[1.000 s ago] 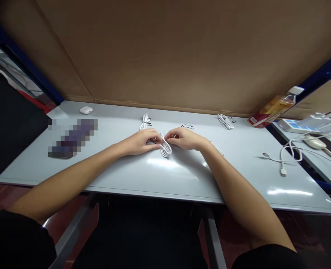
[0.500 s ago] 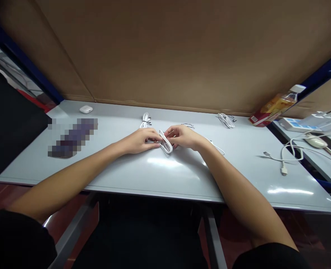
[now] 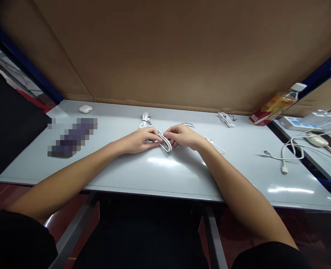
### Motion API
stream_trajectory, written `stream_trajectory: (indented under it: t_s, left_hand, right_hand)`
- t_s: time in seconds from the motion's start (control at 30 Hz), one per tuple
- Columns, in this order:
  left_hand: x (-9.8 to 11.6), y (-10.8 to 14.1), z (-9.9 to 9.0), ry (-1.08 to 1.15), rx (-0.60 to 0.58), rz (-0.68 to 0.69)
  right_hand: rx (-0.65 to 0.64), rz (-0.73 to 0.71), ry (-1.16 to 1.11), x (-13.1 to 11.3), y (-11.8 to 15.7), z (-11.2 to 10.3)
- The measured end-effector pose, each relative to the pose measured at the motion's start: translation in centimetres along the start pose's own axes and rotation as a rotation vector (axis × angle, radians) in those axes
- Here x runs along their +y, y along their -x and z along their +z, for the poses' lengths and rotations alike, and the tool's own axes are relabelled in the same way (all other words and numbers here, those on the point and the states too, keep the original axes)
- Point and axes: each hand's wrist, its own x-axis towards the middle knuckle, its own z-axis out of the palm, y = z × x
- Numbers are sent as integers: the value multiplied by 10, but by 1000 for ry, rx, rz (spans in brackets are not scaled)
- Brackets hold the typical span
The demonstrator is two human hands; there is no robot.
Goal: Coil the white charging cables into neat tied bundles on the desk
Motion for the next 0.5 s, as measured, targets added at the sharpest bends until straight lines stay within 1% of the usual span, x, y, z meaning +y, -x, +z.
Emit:
stream_trajectory:
  t_s: [0.1, 0.23, 0.3, 0.4, 0.43, 0.5]
  left_hand:
    - [0, 0, 1, -8, -6, 9]
    - [0, 0, 1, 4, -23, 53]
    - [0, -1, 1, 23, -33, 69]
    - [1, -1, 1, 27, -43, 60]
    - [1, -1, 1, 26, -45, 55]
    - [1, -1, 1, 26, -51, 49]
  right_hand:
    - [49, 18, 50, -5, 0, 5]
    - [109, 78, 65, -11, 0, 10]
    - [69, 55, 59, -13, 1, 10]
    - [-1, -32, 49, -14, 1, 10]
    - [-2, -41, 53, -14, 1, 9]
    - [23, -14, 61, -13, 1, 9]
